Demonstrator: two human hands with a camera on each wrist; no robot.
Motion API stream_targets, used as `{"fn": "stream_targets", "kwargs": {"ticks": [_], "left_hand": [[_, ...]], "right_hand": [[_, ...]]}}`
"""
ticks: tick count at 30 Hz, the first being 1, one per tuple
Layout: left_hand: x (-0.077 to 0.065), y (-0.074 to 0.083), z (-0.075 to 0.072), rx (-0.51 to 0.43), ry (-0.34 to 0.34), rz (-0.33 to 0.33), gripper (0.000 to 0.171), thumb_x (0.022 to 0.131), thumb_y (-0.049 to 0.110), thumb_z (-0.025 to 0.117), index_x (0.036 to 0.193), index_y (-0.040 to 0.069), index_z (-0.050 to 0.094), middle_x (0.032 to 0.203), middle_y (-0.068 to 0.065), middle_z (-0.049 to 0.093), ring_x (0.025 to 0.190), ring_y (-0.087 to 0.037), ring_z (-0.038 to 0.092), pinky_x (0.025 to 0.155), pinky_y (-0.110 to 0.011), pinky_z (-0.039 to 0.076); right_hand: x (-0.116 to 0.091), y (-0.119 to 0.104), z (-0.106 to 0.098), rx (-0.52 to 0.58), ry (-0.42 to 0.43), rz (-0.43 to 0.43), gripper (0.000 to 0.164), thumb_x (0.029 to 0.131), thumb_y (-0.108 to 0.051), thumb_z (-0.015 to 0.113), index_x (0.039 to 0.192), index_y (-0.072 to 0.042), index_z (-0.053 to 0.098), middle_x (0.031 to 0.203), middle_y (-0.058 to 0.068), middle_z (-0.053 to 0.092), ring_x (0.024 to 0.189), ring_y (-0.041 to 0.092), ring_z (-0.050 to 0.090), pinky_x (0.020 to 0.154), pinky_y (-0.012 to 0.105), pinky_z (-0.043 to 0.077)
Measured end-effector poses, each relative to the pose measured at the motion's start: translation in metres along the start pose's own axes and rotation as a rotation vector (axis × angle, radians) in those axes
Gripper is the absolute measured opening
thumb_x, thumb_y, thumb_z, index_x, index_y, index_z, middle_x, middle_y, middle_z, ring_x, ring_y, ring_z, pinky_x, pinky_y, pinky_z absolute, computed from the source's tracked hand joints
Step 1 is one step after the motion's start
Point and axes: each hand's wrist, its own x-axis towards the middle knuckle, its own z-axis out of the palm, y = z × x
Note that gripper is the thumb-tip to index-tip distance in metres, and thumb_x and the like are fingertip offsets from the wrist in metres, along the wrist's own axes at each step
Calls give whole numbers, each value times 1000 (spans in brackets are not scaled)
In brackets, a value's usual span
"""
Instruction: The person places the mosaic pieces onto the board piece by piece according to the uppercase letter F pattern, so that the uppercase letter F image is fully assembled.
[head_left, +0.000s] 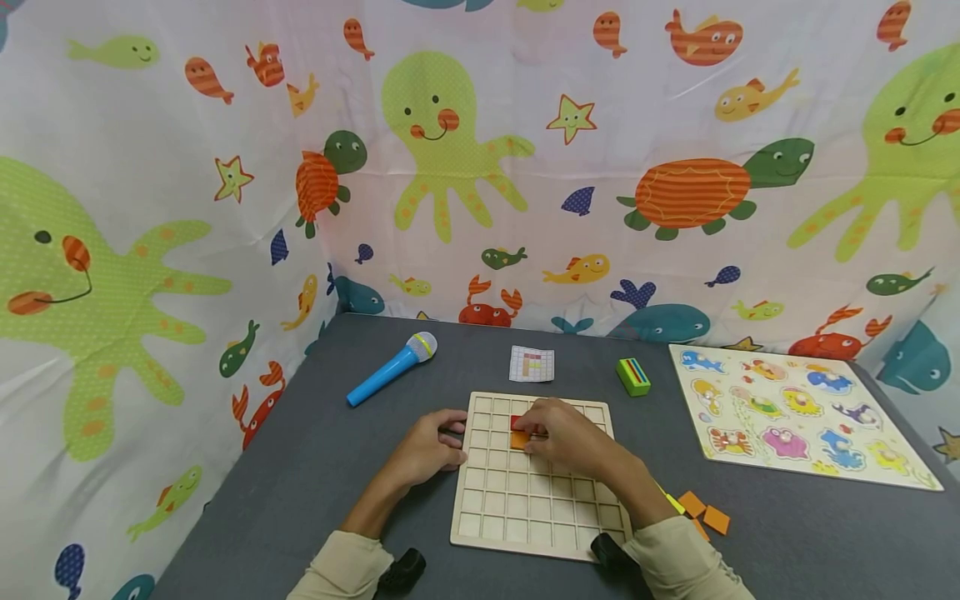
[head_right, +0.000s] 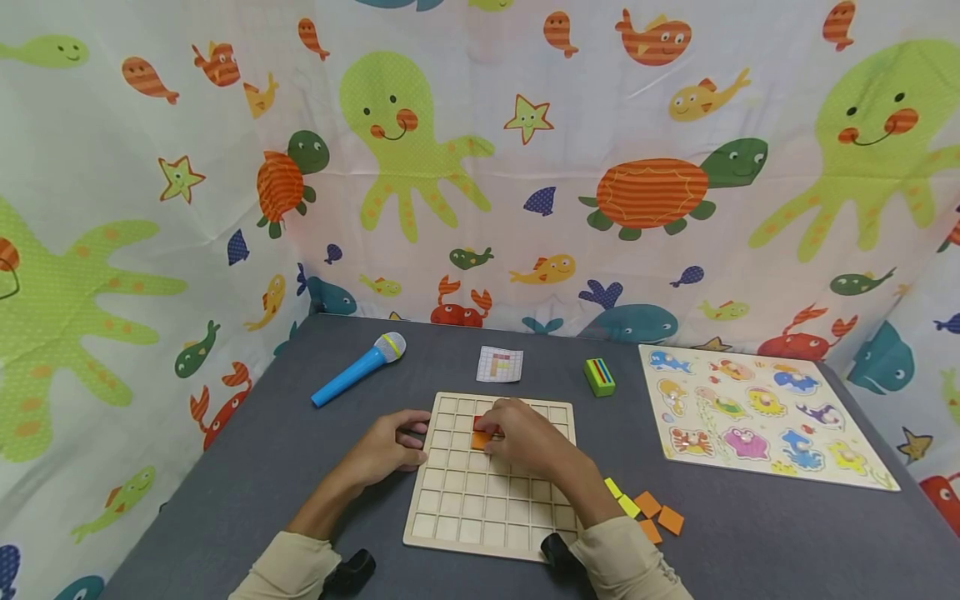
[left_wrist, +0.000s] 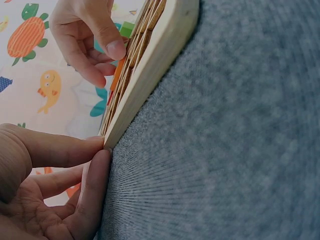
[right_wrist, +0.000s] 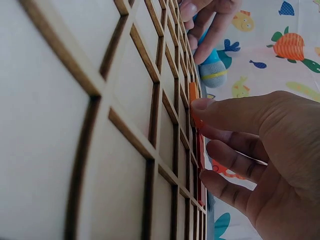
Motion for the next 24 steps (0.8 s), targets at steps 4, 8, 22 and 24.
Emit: {"fn": "stream_targets", "kwargs": {"ticks": [4,8,22,24], "left_hand": [[0,0,0,-1,0,3,66,82,-11,76,145,-5,58,127,-19,62,101,-23,68,74,-35,64],[-1,1,0,-5,-1,-3,66,82,-11,77,145,-4,59,127,-19,62,101,-23,68,73,-35,64],[0,-1,0,2,-1,3,65,82,-11,76,145,-4,59,126,-18,63,100,-21,68,74,-35,64],[0,-1,0,2,-2,5,65,82,-11,76,144,-4,59,126,-18,63,99,-21,68,74,-35,64]], "right_hand": [[1,0,0,14,1,16,25,94,-8,80,119,-8,80,112,-1,71,102,16,62,91,40,57],[1,0,0,15,1,28,25,94,-7,79,119,-6,80,114,0,71,105,17,62,93,42,56],[4,1,2,-13,-18,5,26,93,-8,81,119,-7,79,108,-2,72,97,14,62,88,39,58],[3,2,1,-16,-19,-1,26,93,-8,81,119,-7,79,107,-2,72,95,13,62,87,38,58]]}}
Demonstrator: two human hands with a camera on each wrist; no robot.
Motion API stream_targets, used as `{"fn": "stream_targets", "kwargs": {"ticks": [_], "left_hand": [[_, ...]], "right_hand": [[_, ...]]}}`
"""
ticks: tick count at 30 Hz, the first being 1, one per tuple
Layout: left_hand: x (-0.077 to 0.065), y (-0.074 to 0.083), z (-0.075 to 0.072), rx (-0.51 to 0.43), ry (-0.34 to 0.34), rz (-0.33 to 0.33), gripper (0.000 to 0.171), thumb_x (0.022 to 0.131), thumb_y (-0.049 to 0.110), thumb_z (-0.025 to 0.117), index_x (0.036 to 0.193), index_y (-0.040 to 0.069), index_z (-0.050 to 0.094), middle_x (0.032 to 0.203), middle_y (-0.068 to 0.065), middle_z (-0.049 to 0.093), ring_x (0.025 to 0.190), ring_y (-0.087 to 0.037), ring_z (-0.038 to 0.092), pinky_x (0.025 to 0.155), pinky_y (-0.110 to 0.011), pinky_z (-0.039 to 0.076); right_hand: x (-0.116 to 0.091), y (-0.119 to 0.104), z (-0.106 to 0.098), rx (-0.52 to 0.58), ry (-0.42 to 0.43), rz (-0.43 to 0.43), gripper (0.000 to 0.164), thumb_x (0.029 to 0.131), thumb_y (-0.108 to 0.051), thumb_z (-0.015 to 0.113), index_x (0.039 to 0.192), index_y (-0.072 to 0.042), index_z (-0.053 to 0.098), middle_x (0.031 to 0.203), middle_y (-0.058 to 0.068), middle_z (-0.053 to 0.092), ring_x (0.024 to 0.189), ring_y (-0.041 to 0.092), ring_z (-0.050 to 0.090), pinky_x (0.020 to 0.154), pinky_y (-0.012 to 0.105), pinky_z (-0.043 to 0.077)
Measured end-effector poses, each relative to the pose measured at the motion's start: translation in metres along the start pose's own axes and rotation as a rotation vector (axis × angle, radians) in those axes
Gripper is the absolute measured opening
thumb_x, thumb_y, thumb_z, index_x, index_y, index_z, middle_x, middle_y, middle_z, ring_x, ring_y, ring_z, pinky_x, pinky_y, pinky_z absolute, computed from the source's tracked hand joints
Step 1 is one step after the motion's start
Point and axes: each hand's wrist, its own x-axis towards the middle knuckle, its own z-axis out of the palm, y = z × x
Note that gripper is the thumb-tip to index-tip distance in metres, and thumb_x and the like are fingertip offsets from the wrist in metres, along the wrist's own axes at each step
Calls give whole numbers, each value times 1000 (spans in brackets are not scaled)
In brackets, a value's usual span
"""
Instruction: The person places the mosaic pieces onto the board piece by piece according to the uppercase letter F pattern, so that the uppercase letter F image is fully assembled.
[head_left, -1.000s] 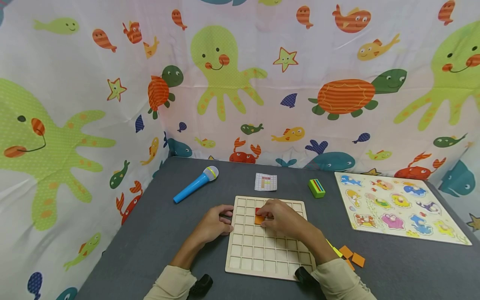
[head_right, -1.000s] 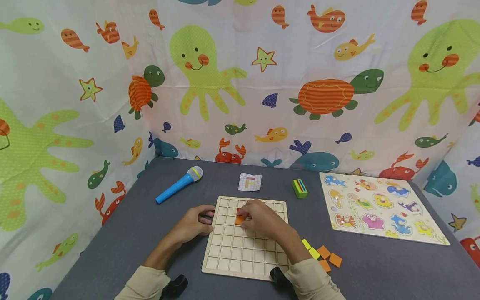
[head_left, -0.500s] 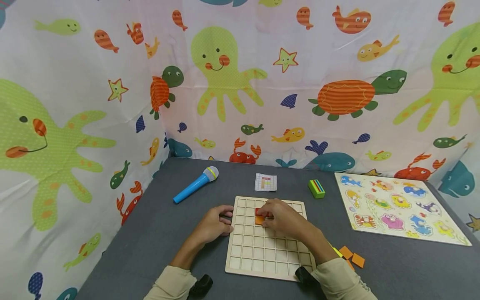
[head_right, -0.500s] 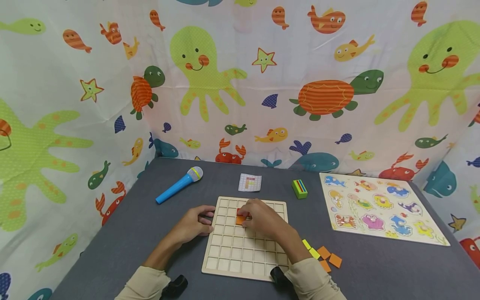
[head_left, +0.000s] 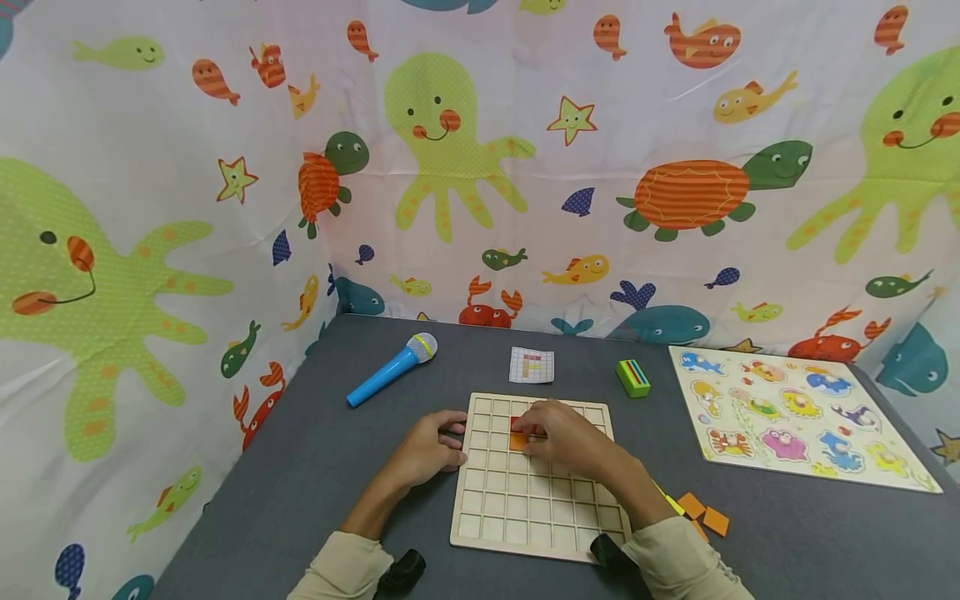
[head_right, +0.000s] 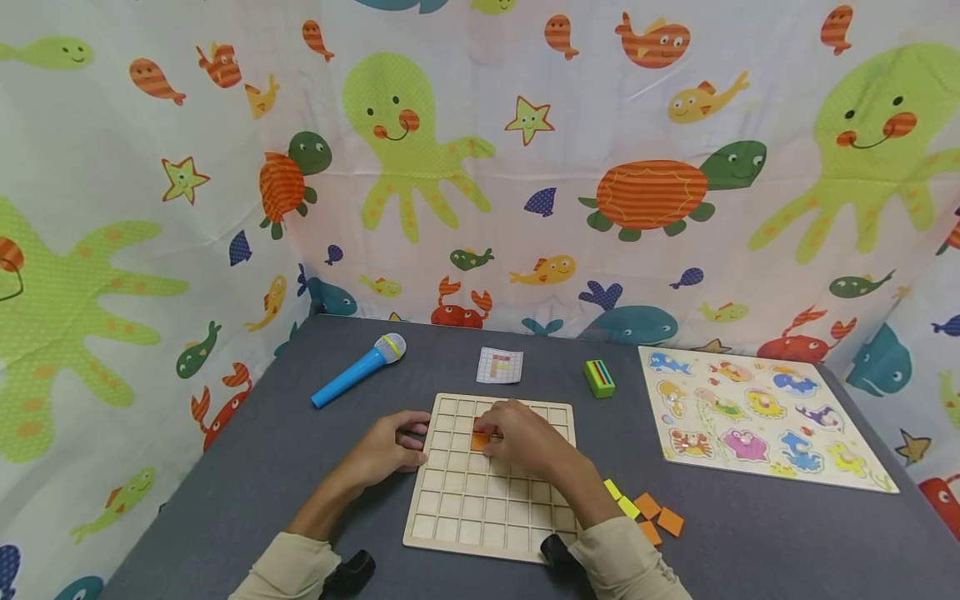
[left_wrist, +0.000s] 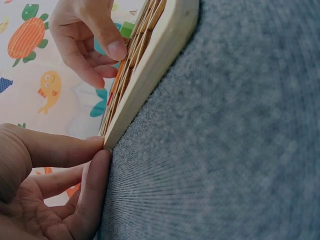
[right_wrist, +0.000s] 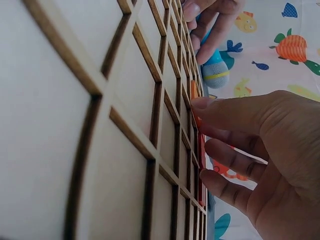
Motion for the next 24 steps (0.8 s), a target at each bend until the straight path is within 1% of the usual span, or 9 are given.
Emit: {"fn": "stream_targets", "kwargs": {"ticks": [5,9,12,15,18,21,24], "left_hand": [[0,0,0,5,-1,0,65,82,-11,76,144,-4,59,126,-18,63,99,-21,68,74,-36,64],[0,0,0,7,0,-4,65,83,-10,76,145,-4,59,127,-18,63,100,-22,68,74,-35,64],[-1,1,0,3,3,-7,65,83,-11,77,145,-4,59,127,-18,63,100,-23,68,74,-36,64],[-1,3,-1,-2,8,-8,66,82,-11,77,145,-4,59,127,-18,63,100,-23,68,73,-37,64],[-2,5,-1,-3,13,-8,66,82,-11,78,144,-4,59,127,-18,63,100,-24,69,73,-39,64],[-2,6,-1,-4,15,-9,66,81,-12,78,144,-5,59,127,-19,63,100,-24,69,73,-39,64],[-2,6,-1,-3,14,-9,66,81,-13,78,144,-5,59,127,-19,63,100,-23,69,73,-39,64]], "right_hand": [[-6,-1,-4,33,16,-8,26,94,-10,80,120,-9,79,108,-2,71,96,14,62,85,35,56],[-13,-2,-9,77,31,7,25,97,-14,78,122,-12,79,114,-2,72,103,16,63,91,40,56],[-19,-1,-13,88,39,23,25,99,-17,76,123,-13,79,116,-1,72,104,17,62,90,40,56],[-26,0,-16,89,49,27,27,99,-18,76,125,-12,78,115,-1,71,99,16,60,84,34,55],[-32,2,-19,102,64,-5,29,98,-16,77,126,-10,77,111,1,72,96,17,61,79,29,54],[-39,5,-22,123,74,-26,29,97,-14,77,126,-8,77,109,3,72,96,22,63,76,26,54],[-47,7,-26,123,78,-22,29,97,-14,78,126,-7,76,110,4,72,99,25,65,75,25,56]]}}
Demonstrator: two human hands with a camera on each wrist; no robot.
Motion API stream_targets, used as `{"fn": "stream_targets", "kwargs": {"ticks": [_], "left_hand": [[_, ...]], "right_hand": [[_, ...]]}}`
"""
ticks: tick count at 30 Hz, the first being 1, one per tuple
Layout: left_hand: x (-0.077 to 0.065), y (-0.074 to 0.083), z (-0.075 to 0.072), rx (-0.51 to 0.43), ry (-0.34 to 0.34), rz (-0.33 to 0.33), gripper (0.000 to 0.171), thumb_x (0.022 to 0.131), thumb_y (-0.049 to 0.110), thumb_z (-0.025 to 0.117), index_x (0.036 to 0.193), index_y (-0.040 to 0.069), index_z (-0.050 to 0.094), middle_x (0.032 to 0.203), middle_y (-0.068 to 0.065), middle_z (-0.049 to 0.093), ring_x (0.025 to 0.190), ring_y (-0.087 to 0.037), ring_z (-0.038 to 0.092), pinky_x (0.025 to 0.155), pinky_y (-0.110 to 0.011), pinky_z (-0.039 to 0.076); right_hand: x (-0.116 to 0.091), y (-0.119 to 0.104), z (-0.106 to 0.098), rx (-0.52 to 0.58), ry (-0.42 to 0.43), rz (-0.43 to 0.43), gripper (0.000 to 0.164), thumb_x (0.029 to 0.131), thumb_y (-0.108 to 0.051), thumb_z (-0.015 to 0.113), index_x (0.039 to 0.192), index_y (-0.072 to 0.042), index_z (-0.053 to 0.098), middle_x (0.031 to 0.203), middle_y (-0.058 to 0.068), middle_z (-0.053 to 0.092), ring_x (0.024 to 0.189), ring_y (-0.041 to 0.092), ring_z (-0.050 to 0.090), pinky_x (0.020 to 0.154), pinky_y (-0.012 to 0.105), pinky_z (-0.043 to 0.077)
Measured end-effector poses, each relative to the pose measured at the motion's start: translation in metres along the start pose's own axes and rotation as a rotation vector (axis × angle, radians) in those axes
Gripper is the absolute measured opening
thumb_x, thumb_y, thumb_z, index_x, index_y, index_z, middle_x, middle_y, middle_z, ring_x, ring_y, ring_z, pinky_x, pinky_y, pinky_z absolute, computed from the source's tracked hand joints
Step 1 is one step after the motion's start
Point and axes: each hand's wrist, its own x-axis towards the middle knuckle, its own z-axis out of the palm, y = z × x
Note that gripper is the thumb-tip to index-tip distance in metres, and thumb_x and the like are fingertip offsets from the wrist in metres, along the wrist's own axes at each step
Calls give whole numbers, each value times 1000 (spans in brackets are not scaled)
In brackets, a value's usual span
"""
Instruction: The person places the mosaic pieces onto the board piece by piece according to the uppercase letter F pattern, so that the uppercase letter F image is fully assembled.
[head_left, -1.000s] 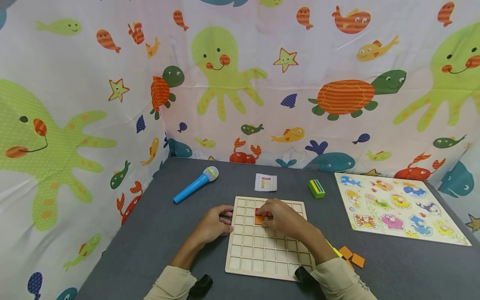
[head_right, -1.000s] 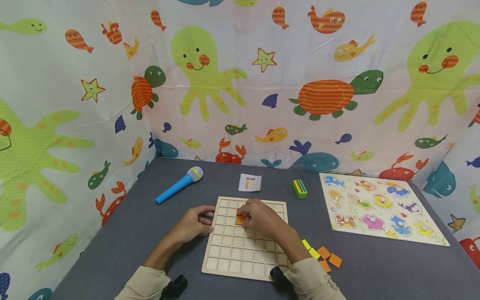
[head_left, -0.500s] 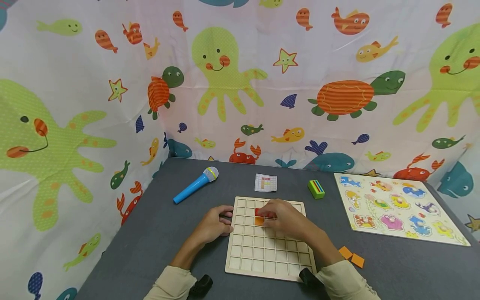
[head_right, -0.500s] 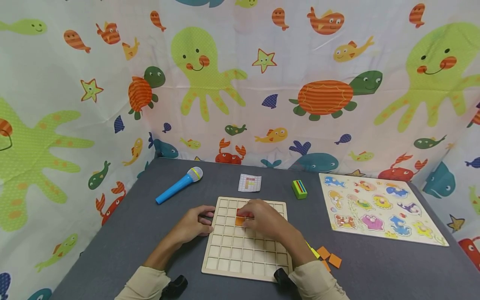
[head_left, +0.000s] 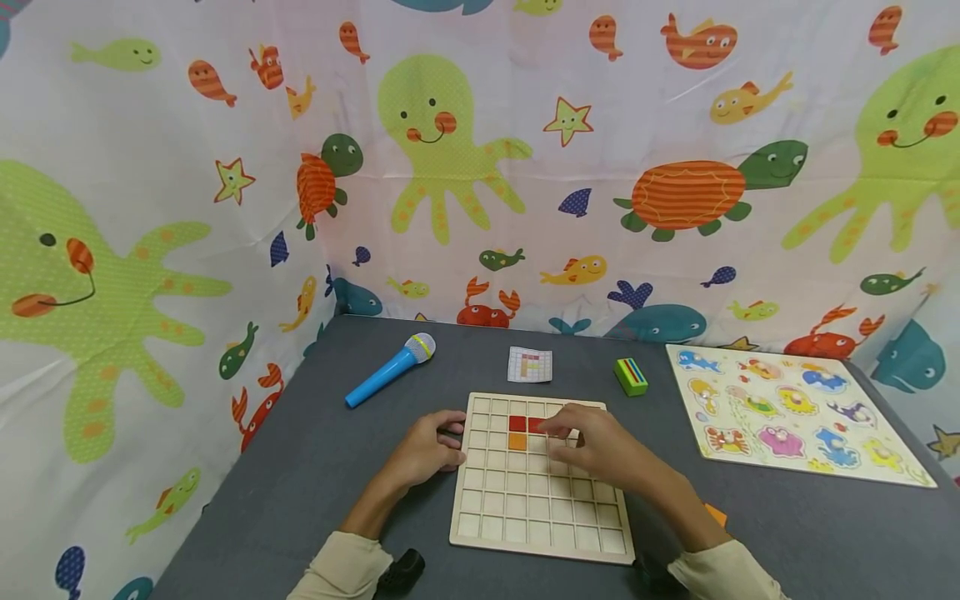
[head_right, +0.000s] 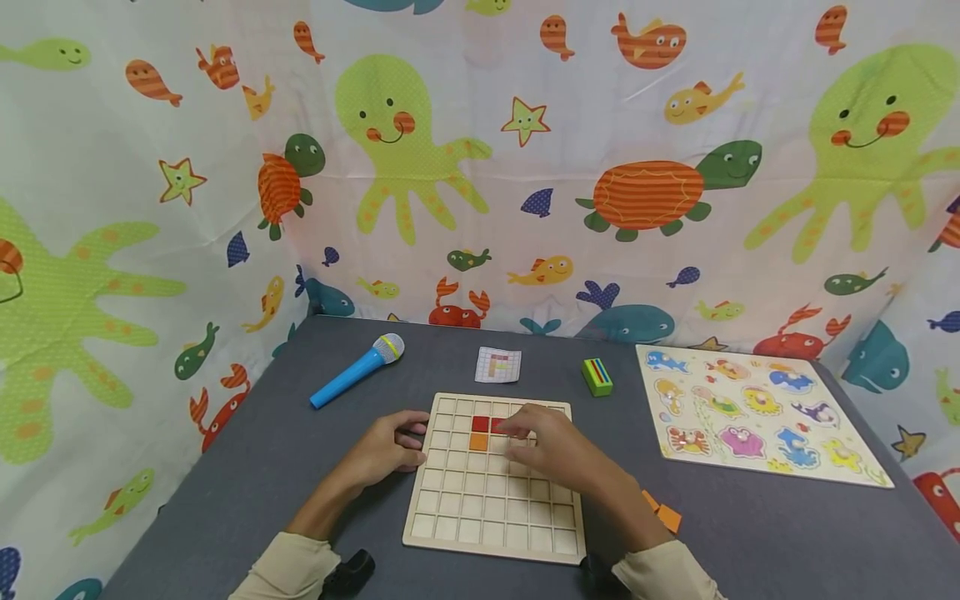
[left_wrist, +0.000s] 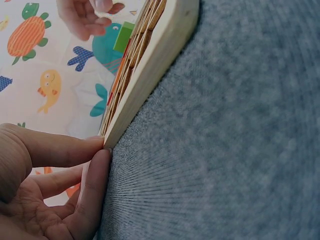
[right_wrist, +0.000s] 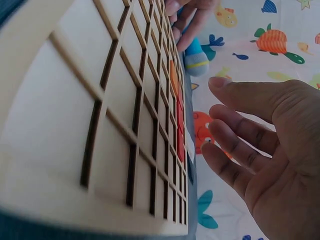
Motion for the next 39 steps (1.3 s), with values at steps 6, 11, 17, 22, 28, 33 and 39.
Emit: {"fn": "stream_targets", "kwargs": {"ticks": [6,11,17,22,28,33,39], "left_hand": [[0,0,0,3,-3,-2,66,82,-13,77,144,-5,59,127,-19,63,100,-24,69,73,-38,64],[0,-1,0,8,-1,-7,66,82,-12,77,145,-4,59,127,-19,63,100,-23,69,74,-38,64],[0,-1,0,5,-3,-5,66,82,-12,78,145,-4,59,128,-19,63,102,-24,68,75,-40,65],[1,-1,0,5,-13,-10,65,84,-11,77,146,-4,58,129,-19,62,103,-24,68,76,-38,65],[1,-1,0,14,-16,-9,65,84,-10,76,146,-4,57,130,-20,62,103,-24,67,76,-37,64],[-1,-1,1,20,0,-18,65,83,-10,77,145,-3,58,130,-19,62,104,-24,67,77,-38,65],[-1,-2,2,25,5,-20,65,83,-10,77,145,-2,59,131,-18,63,106,-25,67,78,-38,65]], "right_hand": [[-18,2,-11,-35,9,24,33,97,-17,79,128,-8,75,118,5,71,102,25,65,80,26,58],[-33,8,-18,-49,24,36,32,97,-16,79,128,-9,74,121,5,70,103,23,66,80,25,58],[-49,13,-27,-64,45,87,33,96,-23,80,127,-11,75,117,2,69,95,15,64,75,24,57],[-62,19,-32,-78,78,110,32,95,-22,81,125,-12,75,118,1,70,97,16,66,76,25,58],[-80,27,-38,-77,101,147,34,95,-20,81,127,-15,74,117,-3,71,99,16,66,76,24,58],[-93,33,-41,-76,108,187,35,95,-25,82,128,-17,74,116,-5,71,101,19,66,79,24,58],[-110,41,-46,-81,122,237,36,94,-28,82,128,-16,75,117,-4,71,99,15,64,74,24,56]]}}
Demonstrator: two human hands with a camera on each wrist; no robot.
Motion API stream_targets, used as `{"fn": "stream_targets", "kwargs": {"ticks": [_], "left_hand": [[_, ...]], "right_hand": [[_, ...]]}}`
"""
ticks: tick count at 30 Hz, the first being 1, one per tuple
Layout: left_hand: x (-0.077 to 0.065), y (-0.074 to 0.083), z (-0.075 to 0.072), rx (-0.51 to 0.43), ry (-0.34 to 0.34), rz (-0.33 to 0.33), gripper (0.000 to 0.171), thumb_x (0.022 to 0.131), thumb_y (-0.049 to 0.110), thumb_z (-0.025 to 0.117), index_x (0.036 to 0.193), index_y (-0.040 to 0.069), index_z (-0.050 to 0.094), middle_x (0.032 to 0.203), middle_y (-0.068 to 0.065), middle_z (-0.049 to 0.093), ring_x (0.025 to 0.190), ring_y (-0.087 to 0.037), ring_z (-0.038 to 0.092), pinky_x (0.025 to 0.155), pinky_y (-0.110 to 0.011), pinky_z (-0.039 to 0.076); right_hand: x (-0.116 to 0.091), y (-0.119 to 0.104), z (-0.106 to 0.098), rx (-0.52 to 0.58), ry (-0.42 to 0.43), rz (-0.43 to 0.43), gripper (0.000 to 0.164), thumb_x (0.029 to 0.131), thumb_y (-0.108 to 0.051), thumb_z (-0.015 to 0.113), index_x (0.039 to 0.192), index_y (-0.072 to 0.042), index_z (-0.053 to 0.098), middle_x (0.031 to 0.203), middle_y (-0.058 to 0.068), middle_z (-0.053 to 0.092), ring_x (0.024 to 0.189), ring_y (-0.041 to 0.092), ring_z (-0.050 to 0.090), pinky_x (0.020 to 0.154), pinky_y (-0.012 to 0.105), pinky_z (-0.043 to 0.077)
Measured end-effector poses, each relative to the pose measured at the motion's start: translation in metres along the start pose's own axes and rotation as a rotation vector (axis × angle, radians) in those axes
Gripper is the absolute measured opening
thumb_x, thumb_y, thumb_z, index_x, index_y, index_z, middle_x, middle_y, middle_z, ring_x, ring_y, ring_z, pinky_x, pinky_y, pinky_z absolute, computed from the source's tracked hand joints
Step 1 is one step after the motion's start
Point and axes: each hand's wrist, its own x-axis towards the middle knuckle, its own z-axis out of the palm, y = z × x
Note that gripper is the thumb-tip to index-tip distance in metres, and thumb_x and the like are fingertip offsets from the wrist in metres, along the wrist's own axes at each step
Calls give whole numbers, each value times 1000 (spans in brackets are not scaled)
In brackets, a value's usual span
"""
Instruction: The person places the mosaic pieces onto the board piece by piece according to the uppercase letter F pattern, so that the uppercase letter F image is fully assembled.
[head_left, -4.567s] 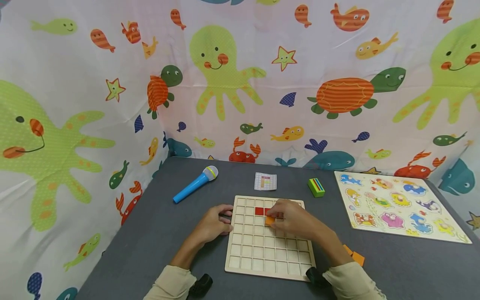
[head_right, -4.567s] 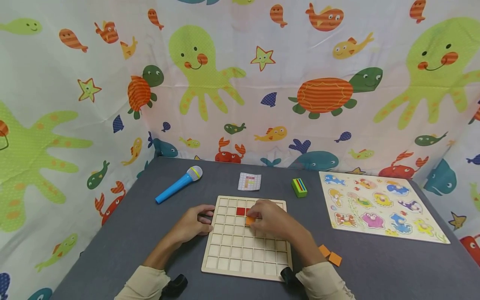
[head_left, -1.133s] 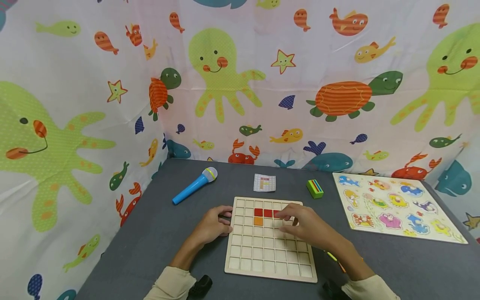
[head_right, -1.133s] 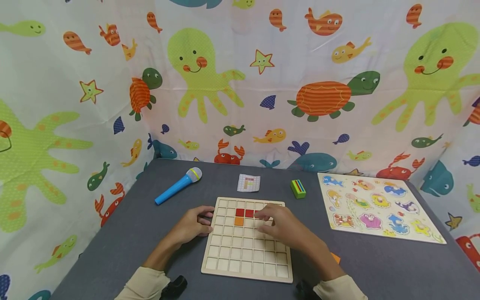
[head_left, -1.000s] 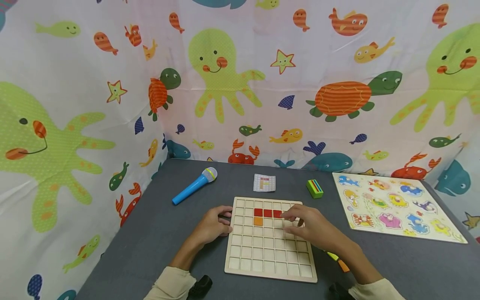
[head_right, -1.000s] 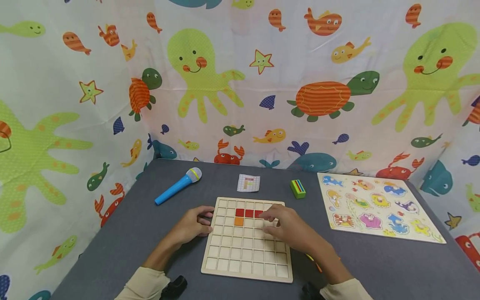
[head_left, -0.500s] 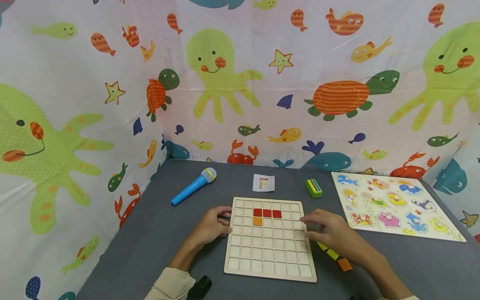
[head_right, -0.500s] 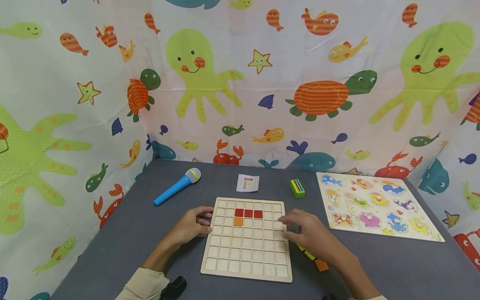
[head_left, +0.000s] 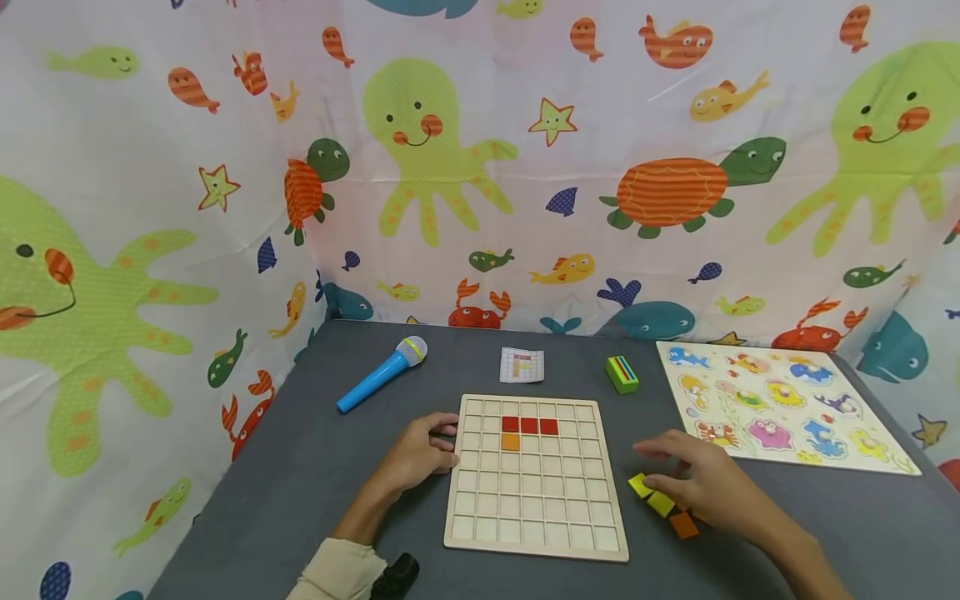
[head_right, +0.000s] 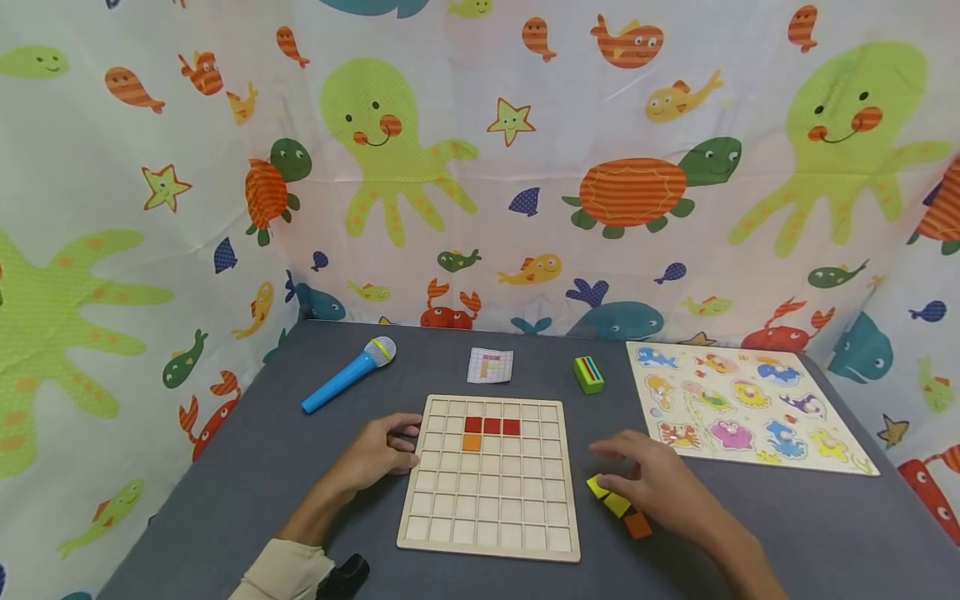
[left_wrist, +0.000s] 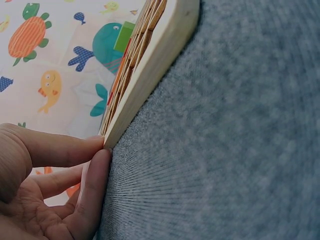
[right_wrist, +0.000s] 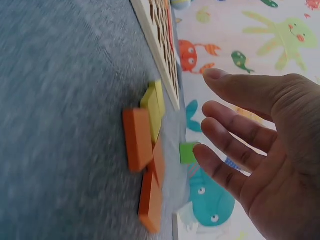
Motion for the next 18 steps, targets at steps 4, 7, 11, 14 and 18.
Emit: {"fn": "stream_targets", "kwargs": {"ticks": [4,7,11,14,18], "left_hand": [[1,0,1,-9,-6,-2,65,84,-10,77,146,-3,58,131,-18,63,105,-25,67,78,-38,65],[1,0,1,-13,-5,-2,65,84,-10,77,146,-3,59,130,-18,63,104,-24,67,78,-38,65],[1,0,1,-12,-1,0,64,83,-10,77,145,-2,60,130,-17,63,104,-24,67,78,-37,65],[1,-1,1,-10,0,1,65,83,-10,77,144,-2,60,129,-17,63,104,-24,67,77,-37,65],[1,-1,1,-7,-2,2,65,83,-10,77,145,-2,60,129,-17,63,104,-25,67,77,-37,64]], "right_hand": [[-8,8,-4,-12,4,10,37,93,-27,83,128,-16,75,117,-5,71,99,11,64,76,24,57],[-12,12,-8,-19,-1,16,40,92,-27,84,128,-15,74,117,-5,72,99,10,65,78,26,59],[-17,20,-11,-13,-16,47,42,91,-26,85,129,-12,74,118,-3,74,99,10,66,78,25,59],[-20,25,-12,-1,-42,102,45,90,-27,86,129,-10,73,119,0,74,99,12,66,77,23,58],[-22,30,-14,34,-78,170,49,90,-28,86,131,-7,72,122,4,74,101,18,66,76,22,57]]}}
